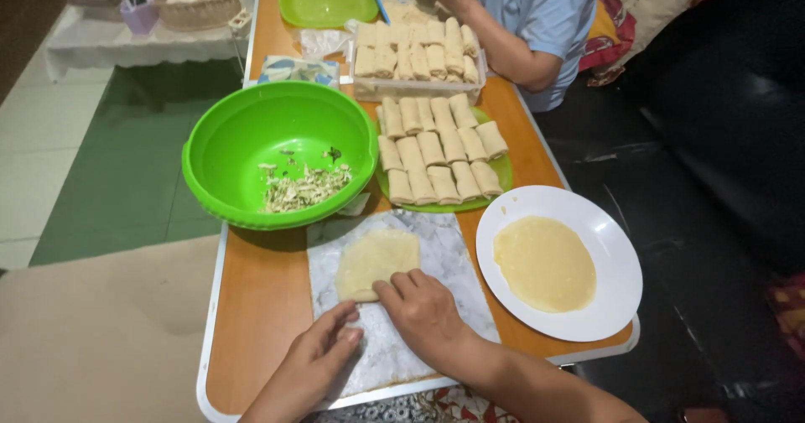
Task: Rolling and sealing spring rolls with vegetable filling using dough wrappers.
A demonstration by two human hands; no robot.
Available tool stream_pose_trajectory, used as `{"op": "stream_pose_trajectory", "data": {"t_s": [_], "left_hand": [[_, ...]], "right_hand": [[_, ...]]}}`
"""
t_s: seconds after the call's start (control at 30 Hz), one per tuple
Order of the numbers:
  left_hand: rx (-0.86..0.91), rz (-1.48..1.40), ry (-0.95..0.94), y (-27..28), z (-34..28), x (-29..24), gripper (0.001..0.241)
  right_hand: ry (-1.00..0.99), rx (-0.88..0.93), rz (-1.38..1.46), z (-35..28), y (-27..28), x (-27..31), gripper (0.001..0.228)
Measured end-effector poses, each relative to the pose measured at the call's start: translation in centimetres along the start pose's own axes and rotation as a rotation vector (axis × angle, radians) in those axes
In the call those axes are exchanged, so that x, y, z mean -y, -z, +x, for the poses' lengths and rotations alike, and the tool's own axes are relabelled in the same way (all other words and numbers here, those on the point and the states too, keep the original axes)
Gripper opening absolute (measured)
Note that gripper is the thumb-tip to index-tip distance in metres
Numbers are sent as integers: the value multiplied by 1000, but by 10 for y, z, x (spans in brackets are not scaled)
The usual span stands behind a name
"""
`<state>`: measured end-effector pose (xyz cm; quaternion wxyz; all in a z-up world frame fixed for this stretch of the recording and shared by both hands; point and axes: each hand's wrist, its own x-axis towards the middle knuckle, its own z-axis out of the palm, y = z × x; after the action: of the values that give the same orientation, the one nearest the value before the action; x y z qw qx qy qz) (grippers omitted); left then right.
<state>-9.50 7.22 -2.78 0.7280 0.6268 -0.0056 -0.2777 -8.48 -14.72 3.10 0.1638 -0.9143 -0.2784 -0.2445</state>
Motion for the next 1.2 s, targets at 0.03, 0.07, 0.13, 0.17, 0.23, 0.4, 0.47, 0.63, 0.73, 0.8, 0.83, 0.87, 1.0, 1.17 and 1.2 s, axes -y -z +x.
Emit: {"op": "stream_pose_trajectory", "data": {"t_s": [0.03, 0.07, 0.13, 0.17, 0.23, 0.4, 0.47, 0.63, 0.73, 0.8, 0.83, 0.87, 1.0, 1.17, 1.2], "left_hand": [[-14, -11, 12, -4, 5, -2, 54], [-39, 25, -59, -7, 11, -2, 57], [-114, 41, -65, -14, 2, 7, 61], [-105, -6, -167, -16, 4, 9, 62], [-120, -62, -246, -17, 2, 8, 64], [-124, 92, -200, -17, -3, -7, 50], [-129, 129, -256, -18, -3, -5, 47], [-171, 199, -336, -21, -6, -11, 42], [-218, 405, -428, -25, -9, -17, 42], [-215, 600, -552, -29, -9, -21, 40], [-213, 600, -554, -30, -8, -22, 40], [-212, 675, -612, -31, -7, -24, 40], [-173, 796, -748, -39, -5, -36, 40], [-147, 876, -813, -43, 4, -40, 37], [-136, 898, -838, -44, 6, -40, 38]], "right_hand": [[4, 15, 15, 1, 0, -3, 31], [-5, 1, -17, 1, -2, -5, 31], [-15, 39, 16, -8, -3, 1, 32], [-5, 14, -3, -7, -3, -1, 32], [6, 14, 3, -5, -1, 2, 33], [-37, 49, 31, 1, 6, 5, 31], [-20, 64, 20, 1, 5, 4, 33], [28, 73, 1, 2, 6, 4, 38], [27, 99, 18, 3, 7, 5, 37], [40, 99, 2, 3, 6, 4, 36], [38, 99, 0, 4, 7, 5, 36], [44, 83, 13, 4, 7, 5, 36], [-8, 18, 135, 4, 10, 6, 54], [-26, -31, 155, -2, 4, 2, 60], [-51, -40, 175, -4, 2, 0, 59]]}}
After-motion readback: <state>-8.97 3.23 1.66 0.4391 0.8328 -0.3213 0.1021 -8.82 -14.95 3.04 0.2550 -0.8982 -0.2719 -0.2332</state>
